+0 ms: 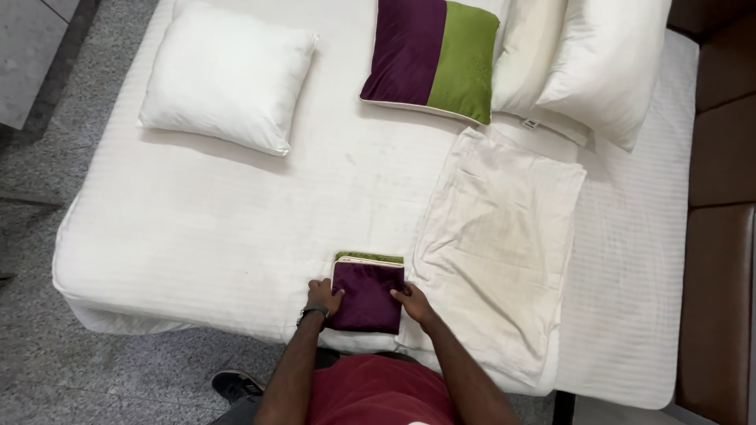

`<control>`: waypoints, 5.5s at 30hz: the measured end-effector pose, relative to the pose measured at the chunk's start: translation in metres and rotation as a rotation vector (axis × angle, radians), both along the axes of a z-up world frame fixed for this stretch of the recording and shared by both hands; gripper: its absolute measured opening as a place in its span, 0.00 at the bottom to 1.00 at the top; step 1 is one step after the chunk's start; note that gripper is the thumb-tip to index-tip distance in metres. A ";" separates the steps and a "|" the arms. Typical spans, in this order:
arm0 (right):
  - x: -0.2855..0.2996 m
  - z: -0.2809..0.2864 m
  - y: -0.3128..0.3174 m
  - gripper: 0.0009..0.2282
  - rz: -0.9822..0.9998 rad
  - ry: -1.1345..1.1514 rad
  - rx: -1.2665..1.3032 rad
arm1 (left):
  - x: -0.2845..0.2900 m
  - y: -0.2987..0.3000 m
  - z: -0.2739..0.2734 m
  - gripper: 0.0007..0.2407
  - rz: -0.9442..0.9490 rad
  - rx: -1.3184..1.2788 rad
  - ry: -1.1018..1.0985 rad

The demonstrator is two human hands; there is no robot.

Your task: The person inserts a white pillow into a beige pillowcase on a bed, then removes it. They then fold a purple and green pillowcase and place it on the bed. Finally, they insert the same white pillow into the purple and green pillowcase.

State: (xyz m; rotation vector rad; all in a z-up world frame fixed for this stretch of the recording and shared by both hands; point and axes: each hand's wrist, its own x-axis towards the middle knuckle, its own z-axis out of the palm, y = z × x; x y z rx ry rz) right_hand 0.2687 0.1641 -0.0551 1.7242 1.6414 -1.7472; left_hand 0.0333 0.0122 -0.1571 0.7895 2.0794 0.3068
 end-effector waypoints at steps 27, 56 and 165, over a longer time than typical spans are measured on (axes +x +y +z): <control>-0.205 -0.005 -0.022 0.26 0.366 0.491 0.144 | -0.265 -0.054 0.192 0.20 0.520 0.386 0.541; -0.054 -0.041 0.184 0.67 0.588 -0.677 0.051 | -0.192 0.488 0.078 0.35 0.579 0.401 -0.393; -0.116 0.170 0.017 0.06 -0.081 0.602 0.577 | -0.018 0.080 0.278 0.14 0.154 0.827 -0.029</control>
